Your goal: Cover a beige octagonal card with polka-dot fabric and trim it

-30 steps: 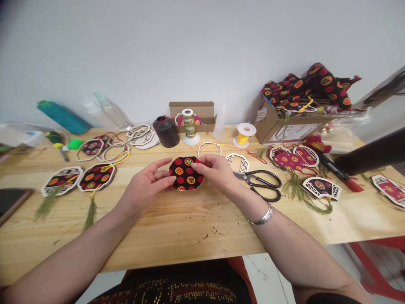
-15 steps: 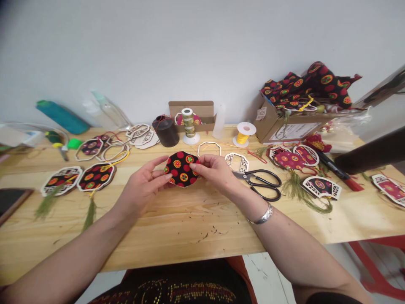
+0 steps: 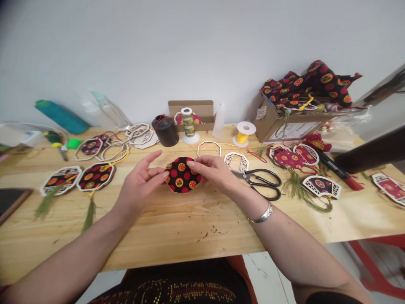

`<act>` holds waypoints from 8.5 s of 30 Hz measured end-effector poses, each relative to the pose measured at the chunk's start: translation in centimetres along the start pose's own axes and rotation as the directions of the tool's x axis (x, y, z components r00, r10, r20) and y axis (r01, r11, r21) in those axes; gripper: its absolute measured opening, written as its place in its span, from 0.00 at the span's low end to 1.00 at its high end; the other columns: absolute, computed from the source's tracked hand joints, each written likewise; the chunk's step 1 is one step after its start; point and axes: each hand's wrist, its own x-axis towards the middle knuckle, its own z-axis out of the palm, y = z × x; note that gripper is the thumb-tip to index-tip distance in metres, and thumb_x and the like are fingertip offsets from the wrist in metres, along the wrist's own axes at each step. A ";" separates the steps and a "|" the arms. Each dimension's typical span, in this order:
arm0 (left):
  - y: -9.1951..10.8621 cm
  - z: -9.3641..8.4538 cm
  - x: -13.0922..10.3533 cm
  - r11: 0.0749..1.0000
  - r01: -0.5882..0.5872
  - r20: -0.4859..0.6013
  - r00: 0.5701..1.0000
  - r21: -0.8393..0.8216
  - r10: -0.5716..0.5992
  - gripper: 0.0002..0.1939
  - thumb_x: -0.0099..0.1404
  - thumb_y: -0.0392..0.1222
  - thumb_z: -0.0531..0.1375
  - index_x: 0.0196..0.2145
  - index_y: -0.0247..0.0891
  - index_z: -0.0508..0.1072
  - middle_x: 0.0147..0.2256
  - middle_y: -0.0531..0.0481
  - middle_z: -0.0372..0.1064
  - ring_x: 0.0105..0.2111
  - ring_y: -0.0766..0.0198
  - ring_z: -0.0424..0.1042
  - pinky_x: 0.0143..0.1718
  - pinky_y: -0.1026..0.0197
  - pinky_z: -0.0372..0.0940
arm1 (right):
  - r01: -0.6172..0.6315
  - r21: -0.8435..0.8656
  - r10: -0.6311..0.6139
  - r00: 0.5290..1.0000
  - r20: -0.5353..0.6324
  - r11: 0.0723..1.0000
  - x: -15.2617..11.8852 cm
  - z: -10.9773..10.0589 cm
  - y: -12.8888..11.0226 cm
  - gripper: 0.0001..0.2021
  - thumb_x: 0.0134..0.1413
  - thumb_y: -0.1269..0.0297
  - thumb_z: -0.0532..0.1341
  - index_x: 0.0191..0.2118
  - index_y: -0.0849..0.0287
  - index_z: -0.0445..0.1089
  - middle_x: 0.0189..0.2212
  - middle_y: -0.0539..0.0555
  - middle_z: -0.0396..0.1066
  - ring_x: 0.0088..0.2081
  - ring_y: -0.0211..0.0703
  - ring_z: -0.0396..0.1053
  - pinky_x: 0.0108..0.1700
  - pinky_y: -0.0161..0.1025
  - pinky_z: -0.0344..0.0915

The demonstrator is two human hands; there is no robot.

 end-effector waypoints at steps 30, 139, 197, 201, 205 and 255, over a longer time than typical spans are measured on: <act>-1.7 -0.2 -0.8 0.915 -0.268 0.085 0.963 0.301 0.254 0.39 0.57 0.39 0.66 0.63 0.45 0.57 0.45 0.47 0.77 0.47 0.55 0.74 0.54 0.51 0.63 | 0.128 -0.056 -0.131 0.991 -0.040 0.990 0.4 0.1 0.7 0.11 0.41 0.57 0.71 0.28 0.59 0.76 0.26 0.50 0.77 0.27 0.36 0.71 0.33 0.37 0.69; -1.3 -0.5 1.0 0.953 0.154 0.129 0.984 -0.261 -0.124 0.46 0.50 0.39 0.72 0.63 0.37 0.58 0.32 0.49 0.80 0.35 0.59 0.78 0.43 0.57 0.70 | 0.344 0.085 -0.344 0.939 -0.022 0.935 -4.2 -3.3 -2.4 0.21 0.59 0.47 0.58 0.58 0.32 0.64 0.51 0.55 0.71 0.28 0.44 0.72 0.14 0.34 0.51; -1.0 -0.3 0.5 0.990 0.112 0.284 0.955 -0.082 -0.085 0.43 0.54 0.38 0.68 0.64 0.37 0.54 0.31 0.52 0.80 0.35 0.61 0.79 0.42 0.59 0.71 | 0.429 -0.034 -0.417 0.852 -0.317 0.903 -2.0 -3.6 -0.6 0.15 0.50 0.52 0.67 0.38 0.59 0.77 0.19 0.49 0.67 0.20 0.35 0.62 0.21 0.33 0.60; -1.1 -0.3 0.6 0.988 0.119 0.289 0.953 -0.095 -0.087 0.43 0.55 0.38 0.68 0.64 0.37 0.53 0.33 0.51 0.80 0.36 0.62 0.79 0.42 0.59 0.70 | 0.430 -0.232 -0.485 0.818 -0.309 0.873 -2.4 -3.8 -0.5 0.16 0.50 0.52 0.67 0.41 0.58 0.77 0.25 0.51 0.72 0.23 0.36 0.63 0.23 0.34 0.63; -1.0 -0.2 0.5 0.985 0.132 0.287 0.953 -0.113 -0.095 0.43 0.55 0.38 0.68 0.64 0.37 0.53 0.34 0.51 0.81 0.36 0.62 0.79 0.43 0.59 0.70 | 0.475 -0.335 -0.563 0.785 -0.257 0.814 -2.8 -3.4 -1.3 0.15 0.50 0.53 0.67 0.40 0.57 0.76 0.31 0.55 0.76 0.27 0.40 0.69 0.26 0.35 0.68; -1.7 -0.6 1.1 0.982 -0.004 0.066 0.998 -0.190 0.016 0.44 0.52 0.37 0.69 0.64 0.36 0.55 0.32 0.50 0.80 0.34 0.61 0.78 0.41 0.59 0.69 | 0.451 -0.432 -0.524 0.850 -0.060 0.781 -2.5 -3.0 -1.7 0.11 0.48 0.58 0.67 0.38 0.55 0.76 0.20 0.47 0.70 0.19 0.34 0.61 0.18 0.32 0.58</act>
